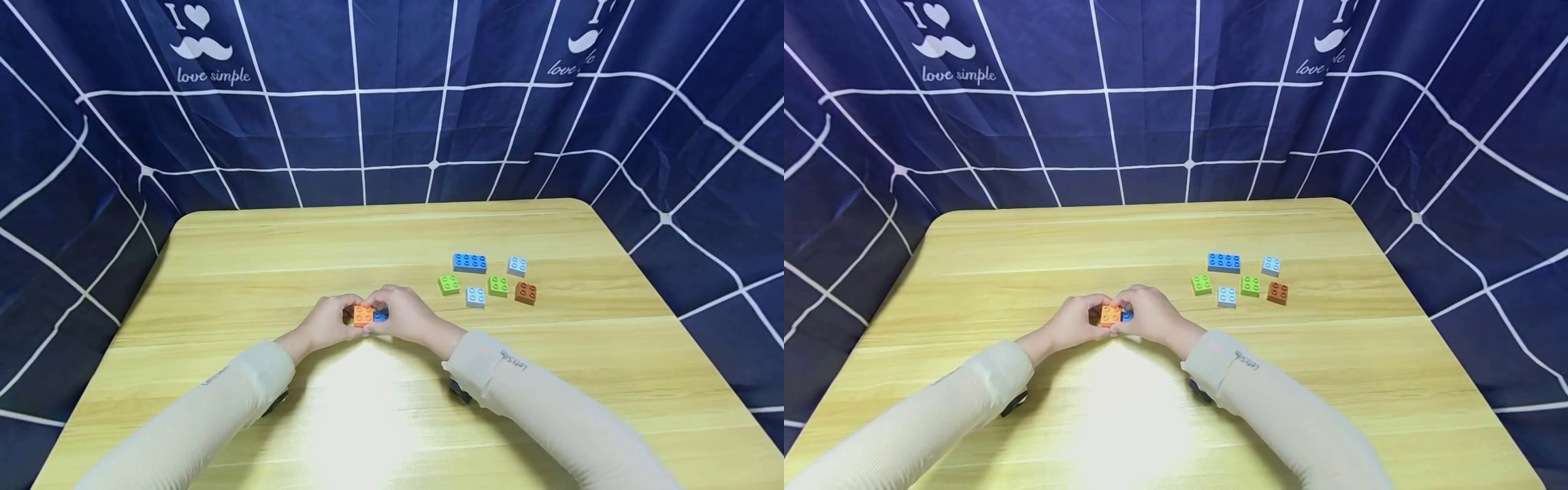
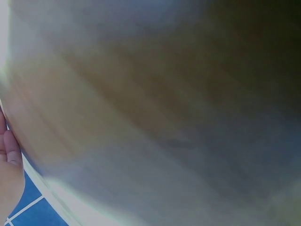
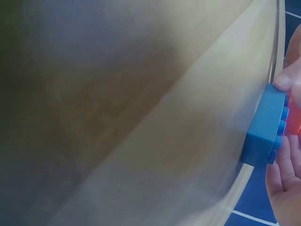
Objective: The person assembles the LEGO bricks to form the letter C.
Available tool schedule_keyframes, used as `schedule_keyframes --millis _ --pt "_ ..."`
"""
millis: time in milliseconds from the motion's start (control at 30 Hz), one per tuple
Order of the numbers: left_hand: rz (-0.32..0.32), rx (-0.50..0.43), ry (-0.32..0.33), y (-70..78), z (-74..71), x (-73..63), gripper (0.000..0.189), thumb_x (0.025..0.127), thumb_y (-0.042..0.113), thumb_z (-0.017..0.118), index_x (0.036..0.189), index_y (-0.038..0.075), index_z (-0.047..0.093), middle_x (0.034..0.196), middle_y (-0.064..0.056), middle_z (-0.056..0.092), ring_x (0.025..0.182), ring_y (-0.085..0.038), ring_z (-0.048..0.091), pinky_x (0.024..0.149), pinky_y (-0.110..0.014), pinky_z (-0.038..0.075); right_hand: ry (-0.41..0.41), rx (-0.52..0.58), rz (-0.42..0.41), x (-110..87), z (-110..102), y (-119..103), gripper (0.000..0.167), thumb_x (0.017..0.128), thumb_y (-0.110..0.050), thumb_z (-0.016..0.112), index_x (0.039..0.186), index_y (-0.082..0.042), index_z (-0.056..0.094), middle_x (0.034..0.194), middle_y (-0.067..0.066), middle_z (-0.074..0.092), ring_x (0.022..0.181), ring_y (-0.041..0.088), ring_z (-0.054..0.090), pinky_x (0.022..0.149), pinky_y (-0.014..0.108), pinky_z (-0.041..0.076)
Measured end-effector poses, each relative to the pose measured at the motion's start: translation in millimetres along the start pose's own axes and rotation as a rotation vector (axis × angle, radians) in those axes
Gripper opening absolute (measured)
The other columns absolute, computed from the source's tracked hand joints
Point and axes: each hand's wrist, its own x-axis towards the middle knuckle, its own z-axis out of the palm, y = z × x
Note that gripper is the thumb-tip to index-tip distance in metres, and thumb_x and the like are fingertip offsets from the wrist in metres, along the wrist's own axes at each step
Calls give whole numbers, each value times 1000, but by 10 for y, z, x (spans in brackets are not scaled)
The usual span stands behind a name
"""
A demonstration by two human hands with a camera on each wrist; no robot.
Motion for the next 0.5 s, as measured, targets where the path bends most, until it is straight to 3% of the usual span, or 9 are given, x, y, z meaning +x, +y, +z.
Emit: schedule_keyframes --millis 500 --pt "23 -6 -3 -15 4 2 37 74 10 82 107 4 66 89 1 66 76 -10 58 66 -24 51 28 10 14 4 34 -5 37 69 -19 87 100 -8 70 89 -2 64 82 12 59 78 24 49"
